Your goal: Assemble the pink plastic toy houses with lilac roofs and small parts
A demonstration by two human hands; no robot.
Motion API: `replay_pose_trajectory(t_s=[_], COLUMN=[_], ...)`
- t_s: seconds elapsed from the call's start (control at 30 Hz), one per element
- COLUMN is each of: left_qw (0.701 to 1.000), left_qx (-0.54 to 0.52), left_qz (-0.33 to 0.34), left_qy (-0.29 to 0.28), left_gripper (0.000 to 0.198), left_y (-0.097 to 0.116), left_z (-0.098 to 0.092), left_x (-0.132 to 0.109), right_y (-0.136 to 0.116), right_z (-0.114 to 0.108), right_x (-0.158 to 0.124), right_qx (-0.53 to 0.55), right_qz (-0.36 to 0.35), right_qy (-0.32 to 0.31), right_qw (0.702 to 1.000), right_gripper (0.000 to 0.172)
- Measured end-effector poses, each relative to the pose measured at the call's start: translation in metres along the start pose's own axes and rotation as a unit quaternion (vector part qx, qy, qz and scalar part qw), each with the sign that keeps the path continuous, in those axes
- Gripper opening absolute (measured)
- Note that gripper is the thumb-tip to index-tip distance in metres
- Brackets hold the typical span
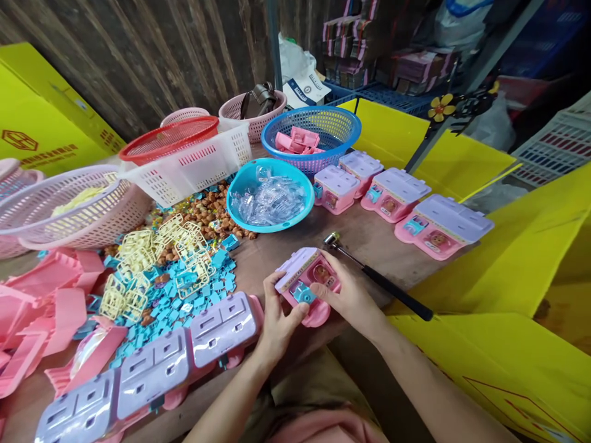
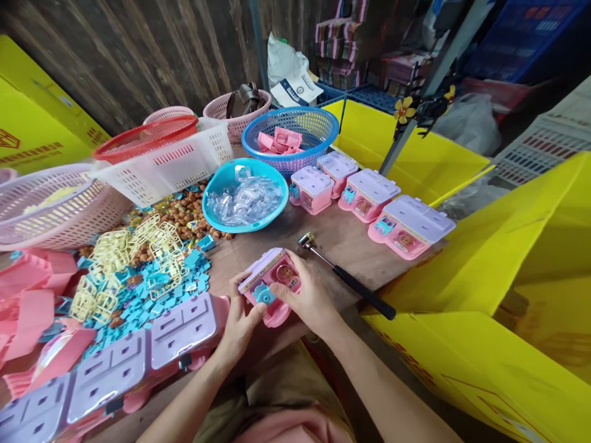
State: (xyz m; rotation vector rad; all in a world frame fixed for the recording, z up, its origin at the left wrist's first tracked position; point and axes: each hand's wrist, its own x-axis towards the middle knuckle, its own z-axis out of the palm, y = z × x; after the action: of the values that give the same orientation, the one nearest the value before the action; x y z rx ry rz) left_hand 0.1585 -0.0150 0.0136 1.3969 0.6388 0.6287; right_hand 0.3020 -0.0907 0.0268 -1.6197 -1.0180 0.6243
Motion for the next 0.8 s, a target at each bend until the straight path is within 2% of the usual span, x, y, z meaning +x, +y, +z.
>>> replay_pose_trajectory(t_s=[0.03,0.1,0.4,0.5,0.67,0.8], left_qw=[1.0,1.0,1.0,0.998,0.989,0.988], left_qx=[-0.001,-0.002,0.024,0.052,0.125,0.136], left_qz=[-0.001,-0.001,0.01,0.031,0.077,0.076], left_qy=[-0.007,-0.019,-0.016,-0.015,-0.014,-0.012], left_gripper=[0.056,0.055,0.055,0.058,0.063,0.06], left_y=[0.001,0.002,-0.004,-0.006,-0.01,-0.011], left_z=[0.0,0.0,0.002,0.004,0.007,0.007], left_x=[0.0,0.0,0.005,0.005,-0.001,-0.003], right_y=[0.001,0.002,-0.013,-0.01,-0.006,-0.011], right_z=[-0.001,-0.001,0.009,0.007,-0.001,0.002], right_x=[0.001,0.0,-0.002,-0.004,-0.011,-0.015], right_qx=[0.022,0.042,-0.05,-0.025,0.039,0.025], right_qz=[0.012,0.02,0.027,0.03,0.039,0.045], right_qy=[-0.022,-0.029,0.027,0.018,-0.034,-0.005], right_qw=[0.999,0.998,0.998,0.999,0.998,0.999], right_gripper=[0.07,0.071,0.054,0.055,0.066,0.06])
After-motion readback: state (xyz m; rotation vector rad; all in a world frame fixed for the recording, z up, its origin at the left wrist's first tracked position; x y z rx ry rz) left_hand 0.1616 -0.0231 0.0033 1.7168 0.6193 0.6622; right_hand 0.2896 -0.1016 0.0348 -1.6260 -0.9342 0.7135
